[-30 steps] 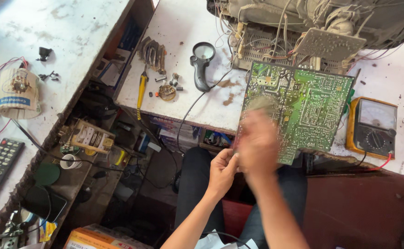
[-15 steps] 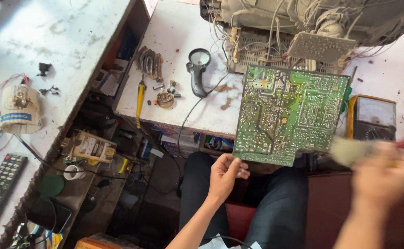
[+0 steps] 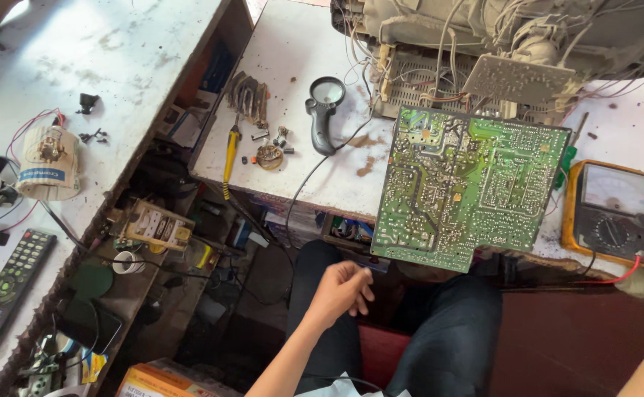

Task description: The person tests a green circuit board using a multimeter, touching various points on the board with the probes. They also handle a cylindrical component and a magnifying glass, placing them on the cluttered workbench.

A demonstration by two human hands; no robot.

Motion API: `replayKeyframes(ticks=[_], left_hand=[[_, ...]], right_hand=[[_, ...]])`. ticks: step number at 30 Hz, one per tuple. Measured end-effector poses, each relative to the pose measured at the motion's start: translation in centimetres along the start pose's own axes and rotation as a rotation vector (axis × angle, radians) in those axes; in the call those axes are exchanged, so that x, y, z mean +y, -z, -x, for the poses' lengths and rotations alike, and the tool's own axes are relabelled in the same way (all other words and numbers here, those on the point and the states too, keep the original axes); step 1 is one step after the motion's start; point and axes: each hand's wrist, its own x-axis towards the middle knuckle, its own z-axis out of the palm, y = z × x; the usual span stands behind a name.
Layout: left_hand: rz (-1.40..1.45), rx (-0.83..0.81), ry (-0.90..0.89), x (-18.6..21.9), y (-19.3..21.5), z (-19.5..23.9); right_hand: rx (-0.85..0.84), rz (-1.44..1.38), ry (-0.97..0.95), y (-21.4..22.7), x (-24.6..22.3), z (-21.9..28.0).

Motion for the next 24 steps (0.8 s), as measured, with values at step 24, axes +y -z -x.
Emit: replayKeyframes(ticks=[24], left_hand=[[0.968, -0.129, -0.035, -9.8, -4.0, -20.7]], right_hand=[[0.131, -0.818, -0.552, -10.3, -5.2, 25.4]])
